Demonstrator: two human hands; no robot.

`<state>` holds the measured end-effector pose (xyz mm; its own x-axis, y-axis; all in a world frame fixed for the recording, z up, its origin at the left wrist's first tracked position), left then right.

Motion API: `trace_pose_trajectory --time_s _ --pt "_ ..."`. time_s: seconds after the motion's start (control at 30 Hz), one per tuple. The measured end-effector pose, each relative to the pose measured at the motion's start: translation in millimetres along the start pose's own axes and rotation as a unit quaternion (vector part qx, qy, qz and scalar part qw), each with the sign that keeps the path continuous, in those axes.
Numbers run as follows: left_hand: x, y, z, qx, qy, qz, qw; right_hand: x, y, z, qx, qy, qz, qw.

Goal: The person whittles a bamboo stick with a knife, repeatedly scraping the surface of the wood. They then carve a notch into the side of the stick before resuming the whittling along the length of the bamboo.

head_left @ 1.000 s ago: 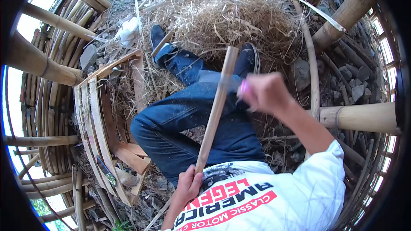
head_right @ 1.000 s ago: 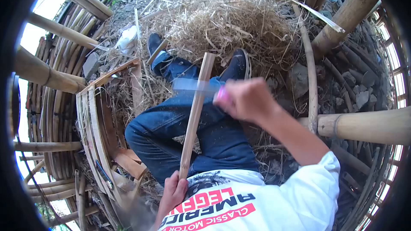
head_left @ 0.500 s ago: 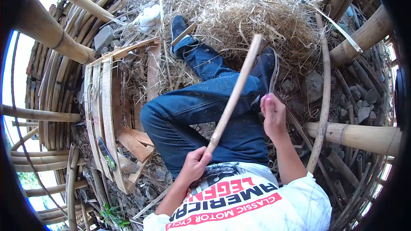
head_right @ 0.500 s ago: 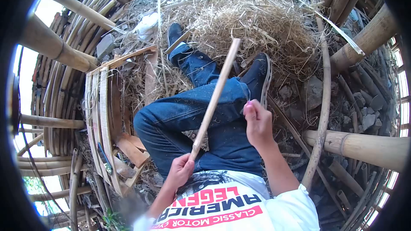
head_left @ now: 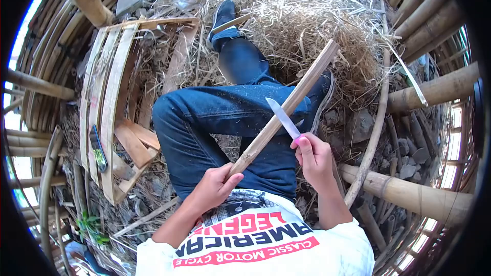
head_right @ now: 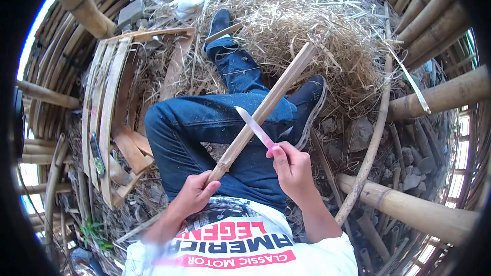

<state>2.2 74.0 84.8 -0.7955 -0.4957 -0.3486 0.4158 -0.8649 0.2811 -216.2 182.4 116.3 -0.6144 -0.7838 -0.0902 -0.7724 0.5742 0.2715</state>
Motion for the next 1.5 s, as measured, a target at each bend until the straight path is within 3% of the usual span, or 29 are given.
trace_pose_trajectory --time_s 0.13,0.3,0.4,0.5,0.53,0.57,0.63,0.7,0.9,0.97,1.07,1.1,1.23,1.3,1.33,1.37,1.5 --pt "0.1 -0.9 13.6 0.006 -0.014 -0.014 1.000 7.2 17.2 3.4 -0.035 0.006 0.073 0.997" --pt "-0.2 -3.3 5.4 0.015 -0.027 0.004 1.000 -7.9 -1.3 14.1 -0.074 0.049 0.016 0.996" --pt "-1.7 -6.4 9.2 0.014 -0.061 0.016 0.998 -1.5 11.4 14.9 -0.020 -0.035 -0.013 0.999" --pt "1.2 -4.2 13.9 0.045 -0.008 -0.001 0.999 -12.2 -8.0 17.4 -0.017 0.007 -0.018 1.000" --pt "-0.7 -4.1 11.7 0.059 -0.021 0.005 0.998 -14.1 -13.8 15.4 -0.003 -0.043 -0.088 0.995" --pt "-2.4 -5.0 8.8 0.072 -0.032 0.009 0.997 -16.1 -15.6 22.5 0.026 -0.049 -0.090 0.994" --pt "-4.6 -8.1 6.6 0.052 -0.034 0.029 0.998 -10.1 -5.6 18.4 -0.030 -0.022 -0.044 0.998" --pt "-3.0 -8.0 12.4 0.049 -0.042 0.024 0.998 -3.1 6.1 17.0 0.037 -0.050 0.007 0.998" --pt "-4.8 -8.6 9.0 0.091 -0.040 0.012 0.995 -5.0 9.7 27.0 -0.051 -0.014 -0.006 0.999" --pt "-1.5 -9.7 14.7 0.086 -0.025 0.004 0.996 2.4 22.9 29.9 0.033 -0.071 0.044 0.996" --pt "-2.3 -11.0 9.9 0.080 -0.011 0.010 0.997 -13.9 -9.9 27.3 -0.039 0.030 -0.062 0.997" --pt "-2.7 -10.2 7.2 0.076 -0.011 0.017 0.997 -16.1 -11.8 32.9 -0.023 -0.022 -0.085 0.996" --pt "-3.1 -12.7 11.7 0.070 -0.021 0.015 0.997 6.7 21.4 32.1 0.031 -0.080 0.060 0.994" --pt "-2.9 -11.8 7.4 0.070 -0.008 0.024 0.997 -4.5 -3.9 26.4 -0.036 -0.007 -0.018 0.999" --pt "-3.1 -10.3 5.2 0.072 0.002 0.025 0.997 -13.4 -14.5 26.4 -0.022 -0.040 -0.067 0.997" --pt "-4.1 -9.3 4.8 0.075 0.001 0.022 0.997 -11.4 -10.9 20.2 -0.071 -0.008 -0.069 0.995" --pt "-5.3 -13.0 10.7 0.071 -0.003 0.020 0.997 6.4 25.5 28.8 0.001 -0.074 0.056 0.996"
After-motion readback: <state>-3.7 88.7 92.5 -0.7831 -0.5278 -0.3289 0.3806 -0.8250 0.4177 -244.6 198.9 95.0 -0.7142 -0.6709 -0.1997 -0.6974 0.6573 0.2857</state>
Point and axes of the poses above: each hand's wrist, its own x-axis towards the middle knuckle, its own y-axis out of the back of the hand, z = x × y, the point moved 4 cm from there along x, towards the middle knuckle, and after that the axes turned 1 degree about z, right-handed, at the moved point
